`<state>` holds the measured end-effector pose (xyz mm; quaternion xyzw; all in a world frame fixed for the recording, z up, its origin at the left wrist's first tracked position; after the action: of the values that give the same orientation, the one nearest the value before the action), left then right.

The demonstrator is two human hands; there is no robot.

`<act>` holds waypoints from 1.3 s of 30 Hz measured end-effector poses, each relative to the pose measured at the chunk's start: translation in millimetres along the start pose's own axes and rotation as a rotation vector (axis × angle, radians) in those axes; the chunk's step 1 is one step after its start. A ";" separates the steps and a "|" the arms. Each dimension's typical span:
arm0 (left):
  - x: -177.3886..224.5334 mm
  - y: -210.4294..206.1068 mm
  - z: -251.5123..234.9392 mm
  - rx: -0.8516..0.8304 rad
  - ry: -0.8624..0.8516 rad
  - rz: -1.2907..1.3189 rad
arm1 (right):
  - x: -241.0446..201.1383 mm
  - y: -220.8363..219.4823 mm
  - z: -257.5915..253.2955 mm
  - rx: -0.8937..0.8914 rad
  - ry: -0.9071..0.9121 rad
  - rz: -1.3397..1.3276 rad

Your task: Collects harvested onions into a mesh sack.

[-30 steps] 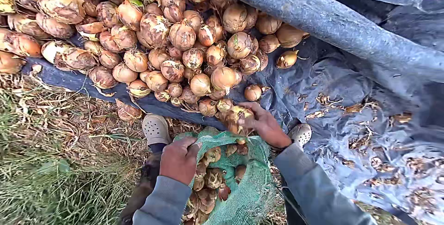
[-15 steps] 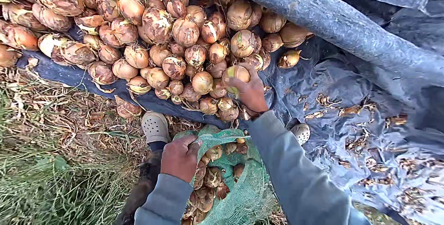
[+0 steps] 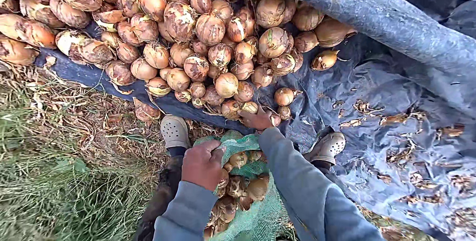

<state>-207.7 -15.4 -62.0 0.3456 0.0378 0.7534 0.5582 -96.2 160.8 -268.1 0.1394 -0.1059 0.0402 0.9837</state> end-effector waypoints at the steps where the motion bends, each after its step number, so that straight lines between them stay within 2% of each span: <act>1: 0.3 -0.2 0.6 0.003 -0.006 -0.009 | 5.1 -2.7 -4.0 -0.003 0.002 -0.062; 3: 3.8 -2.4 2.3 -0.015 -0.011 -0.025 | 19.8 -3.2 -11.3 -0.010 0.049 -0.226; 6: 7.0 -4.0 0.9 -0.030 -0.027 -0.043 | 28.2 2.2 -15.2 -0.115 0.116 -0.453; 8: 5.2 -3.7 -0.2 -0.021 -0.026 -0.041 | 30.0 11.9 -4.5 -0.130 0.214 -0.516; 10: 2.2 -3.4 1.1 -0.011 -0.031 -0.039 | 36.7 34.0 30.7 -0.088 0.359 -0.524; 13: -1.8 -2.4 2.3 0.010 -0.029 -0.024 | 64.9 64.8 116.2 -0.010 0.599 -0.555; 15: -1.1 -2.1 1.7 0.008 -0.027 -0.025 | 86.1 68.2 162.9 -0.138 0.751 -0.377; 17: 2.2 -1.2 -0.3 0.006 -0.029 -0.035 | 95.8 65.5 180.2 -0.323 0.835 0.065; 18: 3.5 -0.8 -0.9 0.008 -0.030 -0.037 | 95.1 67.9 174.6 -0.355 0.822 0.230; 19: 4.1 -0.9 -1.0 0.009 -0.031 -0.038 | 91.9 75.7 158.9 -0.304 0.775 0.286; 23: 3.3 -5.6 -1.2 -0.024 -0.013 -0.051 | 59.7 118.9 34.7 0.194 0.424 0.086; 26: 0.7 -11.5 -0.4 -0.011 -0.042 -0.052 | 33.7 109.5 -38.7 0.303 0.150 0.068; 29: -2.8 -12.3 -2.2 0.019 -0.048 -0.044 | 21.5 74.6 -33.7 0.435 0.074 0.108; 32: 4.6 -16.5 0.0 -0.009 -0.026 -0.050 | 38.9 44.1 -16.0 0.545 0.084 0.054; 35: 11.5 -15.7 -3.8 -0.026 -0.030 -0.081 | 44.2 29.8 -18.2 0.514 -0.026 -0.097; 39: 10.5 -19.4 -3.0 -0.043 -0.038 -0.094 | 41.0 41.0 -38.4 0.434 -0.231 -0.353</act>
<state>-195.1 2.0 -67.8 0.3456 0.0269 0.7203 0.6008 -53.1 212.9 -284.2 0.3663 -0.1799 -0.1260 0.9042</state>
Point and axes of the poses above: each hand's wrist, its own z-axis away from the middle knuckle, its own y-axis out of the back of the hand, x = y × z, the point moved 4 cm from there along -z, towards the middle knuckle, and after that the axes turned 12 degrees about -y, right-handed, at the moved point
